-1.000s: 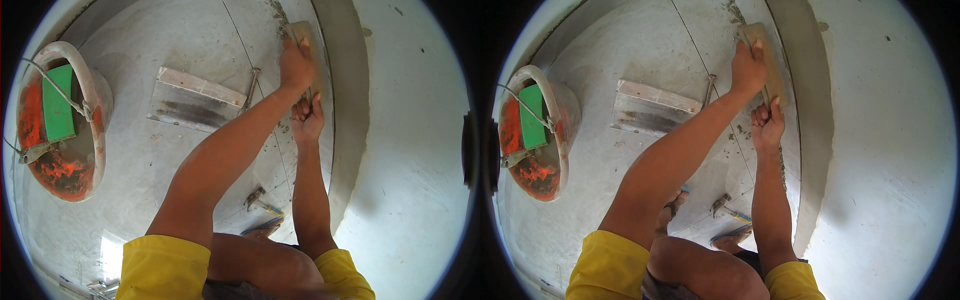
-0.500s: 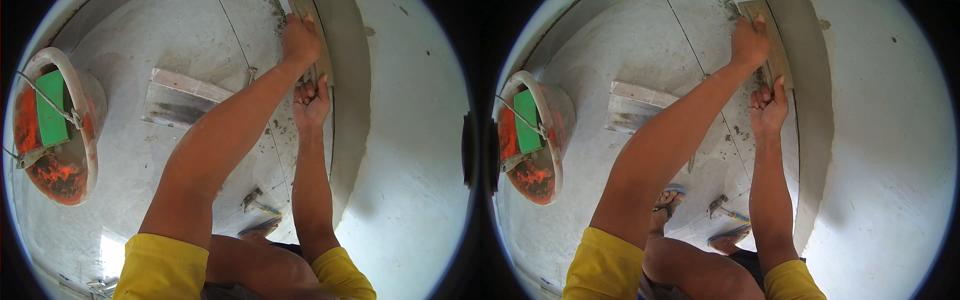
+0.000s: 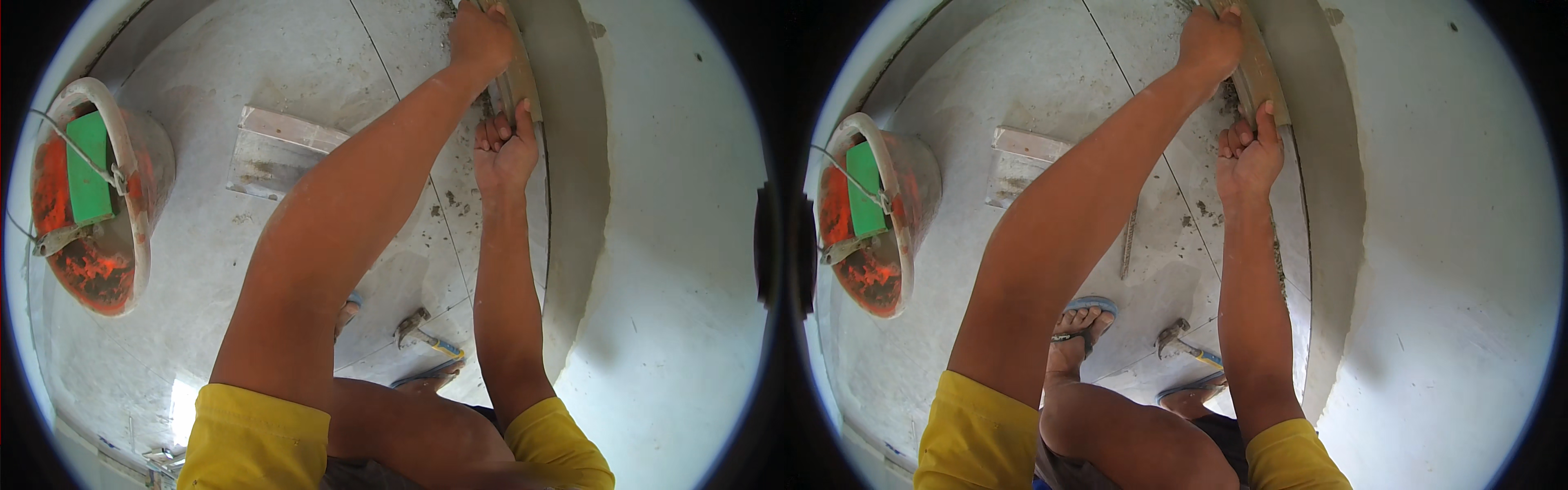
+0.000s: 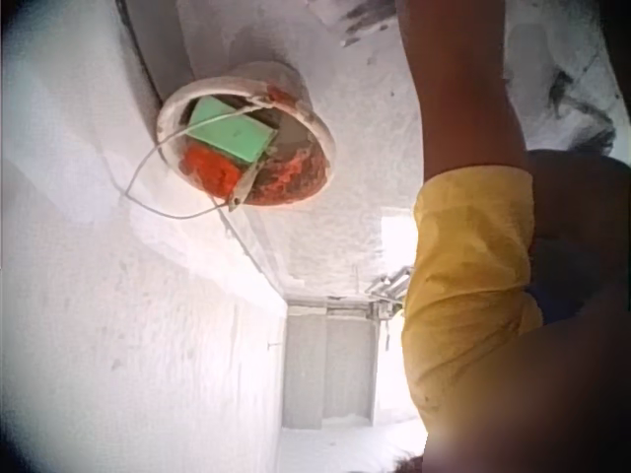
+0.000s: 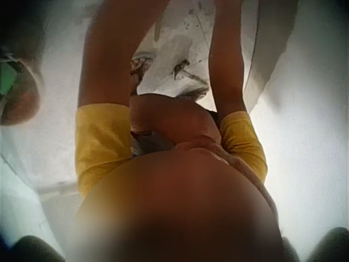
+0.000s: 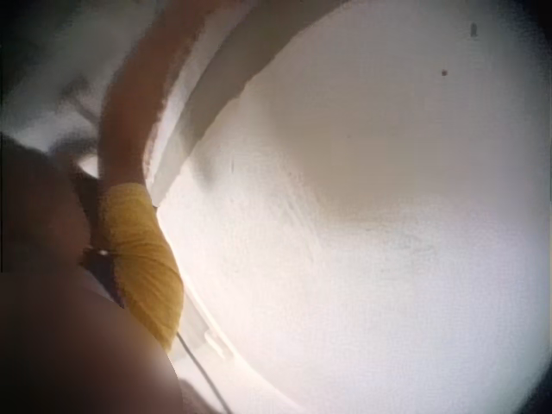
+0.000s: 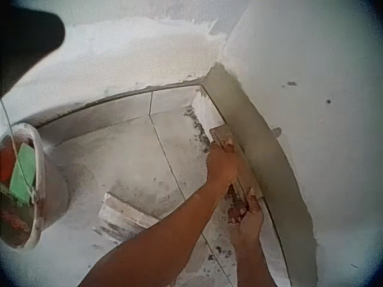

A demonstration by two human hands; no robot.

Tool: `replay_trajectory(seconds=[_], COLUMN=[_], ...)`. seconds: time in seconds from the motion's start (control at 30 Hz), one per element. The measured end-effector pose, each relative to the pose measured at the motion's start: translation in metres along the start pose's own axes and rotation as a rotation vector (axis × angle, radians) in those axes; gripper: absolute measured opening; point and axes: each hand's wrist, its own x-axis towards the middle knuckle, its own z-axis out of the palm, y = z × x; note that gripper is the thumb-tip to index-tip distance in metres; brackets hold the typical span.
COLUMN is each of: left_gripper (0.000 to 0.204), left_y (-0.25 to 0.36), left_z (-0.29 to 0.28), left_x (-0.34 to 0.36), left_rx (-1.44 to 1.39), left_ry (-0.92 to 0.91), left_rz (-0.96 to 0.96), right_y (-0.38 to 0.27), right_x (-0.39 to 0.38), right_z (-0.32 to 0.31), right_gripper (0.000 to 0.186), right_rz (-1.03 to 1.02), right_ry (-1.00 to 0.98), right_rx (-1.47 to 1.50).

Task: Apply mortar to the wall using a wooden float.

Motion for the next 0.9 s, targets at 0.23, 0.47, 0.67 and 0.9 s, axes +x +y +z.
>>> replay_trajectory(seconds=[0.23, 0.47, 0.67, 0.9], left_gripper=[0.045, 0.042, 0.032, 0.035], left_y=[0.006, -0.020, -0.056, -0.105], left_z=[0.008, 0.032, 0.062, 0.052], left_x=[-0.028, -0.096, -0.200, -0.273], left_rx=[0.024, 0.123, 0.002, 0.032], left_ry=[0.034, 0.059, -0.159, -0.395], left_rz=[-0.077, -0.089, -0.225, -0.290], right_y=[0.001, -0.001, -0.022, -0.011], right_x=[-0.004, -0.040, -0.113, -0.191], right_z=[-0.025, -0.105, -0.207, -0.284], right_gripper=[0.029, 0.020, 0.024, 0.031], right_rz=[-0.001, 0.026, 0.113, 0.256], right_ry=[0.030, 0.029, 0.119, 0.182], right_rx=[0.081, 0.135, 0.038, 0.024])
